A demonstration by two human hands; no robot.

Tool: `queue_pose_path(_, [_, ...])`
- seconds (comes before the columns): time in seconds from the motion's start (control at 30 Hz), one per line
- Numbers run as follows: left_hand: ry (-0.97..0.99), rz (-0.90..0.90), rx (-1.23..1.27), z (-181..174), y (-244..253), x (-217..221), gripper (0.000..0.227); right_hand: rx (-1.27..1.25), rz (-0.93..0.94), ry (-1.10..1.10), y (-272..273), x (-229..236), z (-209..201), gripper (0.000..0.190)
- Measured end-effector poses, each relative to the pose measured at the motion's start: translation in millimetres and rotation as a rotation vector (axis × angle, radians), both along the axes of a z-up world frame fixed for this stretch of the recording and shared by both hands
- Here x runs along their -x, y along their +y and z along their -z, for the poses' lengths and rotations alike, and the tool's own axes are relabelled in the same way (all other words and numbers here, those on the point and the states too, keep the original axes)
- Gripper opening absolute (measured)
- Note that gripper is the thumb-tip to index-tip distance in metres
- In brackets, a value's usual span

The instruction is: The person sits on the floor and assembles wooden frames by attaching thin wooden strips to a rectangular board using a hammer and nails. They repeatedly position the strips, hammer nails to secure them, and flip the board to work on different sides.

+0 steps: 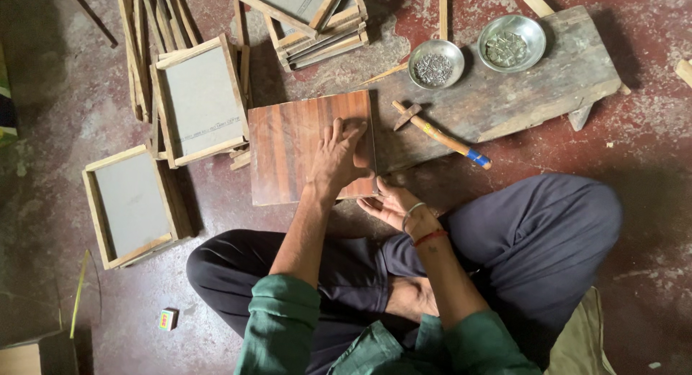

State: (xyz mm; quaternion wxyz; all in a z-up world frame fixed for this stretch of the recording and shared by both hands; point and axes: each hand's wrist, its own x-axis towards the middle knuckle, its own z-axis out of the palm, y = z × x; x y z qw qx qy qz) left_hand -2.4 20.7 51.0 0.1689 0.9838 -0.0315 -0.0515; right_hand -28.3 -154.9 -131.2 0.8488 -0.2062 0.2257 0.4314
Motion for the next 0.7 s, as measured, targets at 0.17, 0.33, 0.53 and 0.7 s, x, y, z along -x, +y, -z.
queue_pose_path(0.17, [0.034,0.021,-0.031,3,5,-6,0.120,0.478,0.094,-0.234,-7,15,-35,0.041])
queue_pose_path(0.33, [0.076,0.059,-0.078,16,4,-16,0.140,1.290,0.236,-1.241,-3,-18,-84,0.029])
queue_pose_path(0.53, [0.154,0.066,-0.187,9,6,-33,0.159,1.481,0.152,-1.289,38,-94,-133,0.023])
queue_pose_path(0.7, [0.121,0.061,-0.174,9,10,-40,0.164,1.575,0.258,-1.405,58,-124,-126,0.025])
